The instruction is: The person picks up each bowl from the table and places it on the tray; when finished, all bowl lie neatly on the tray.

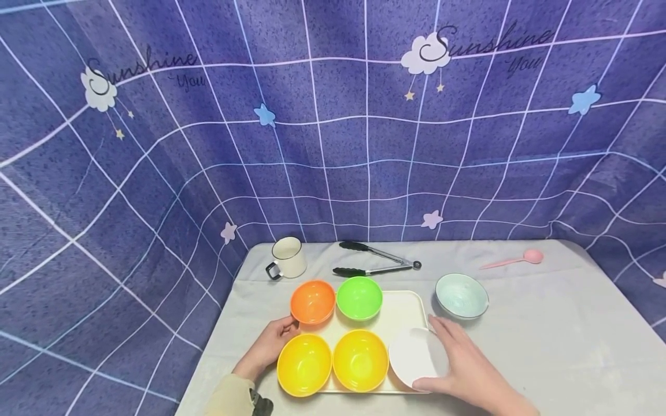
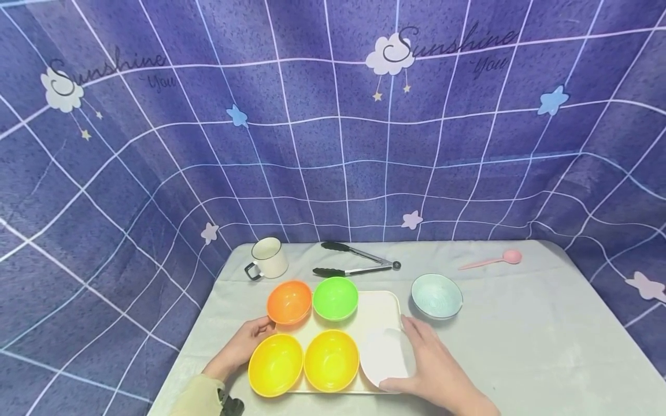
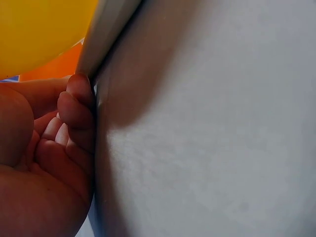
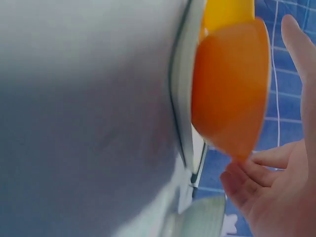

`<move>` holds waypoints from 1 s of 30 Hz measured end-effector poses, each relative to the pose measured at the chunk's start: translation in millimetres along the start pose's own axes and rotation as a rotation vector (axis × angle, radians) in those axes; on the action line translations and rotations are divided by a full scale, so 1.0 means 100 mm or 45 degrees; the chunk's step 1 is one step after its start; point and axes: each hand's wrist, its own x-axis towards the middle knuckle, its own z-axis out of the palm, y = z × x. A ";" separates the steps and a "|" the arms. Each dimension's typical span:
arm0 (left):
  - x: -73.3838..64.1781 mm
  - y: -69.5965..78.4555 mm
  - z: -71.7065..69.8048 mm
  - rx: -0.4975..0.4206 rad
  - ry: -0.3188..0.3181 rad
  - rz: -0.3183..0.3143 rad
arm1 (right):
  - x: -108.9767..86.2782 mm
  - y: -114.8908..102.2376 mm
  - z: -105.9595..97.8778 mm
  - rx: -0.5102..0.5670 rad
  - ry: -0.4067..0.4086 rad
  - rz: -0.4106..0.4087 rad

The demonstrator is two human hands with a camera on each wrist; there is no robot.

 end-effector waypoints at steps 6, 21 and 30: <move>-0.01 0.01 -0.01 0.003 0.000 0.003 | 0.19 0.21 -0.24 -0.024 0.043 -0.001; 0.01 -0.04 -0.02 -0.025 -0.018 0.049 | 0.51 1.04 -0.36 -0.125 0.129 0.056; 0.02 -0.05 -0.01 -0.027 -0.024 0.042 | 0.60 1.12 -0.35 -0.041 0.038 0.132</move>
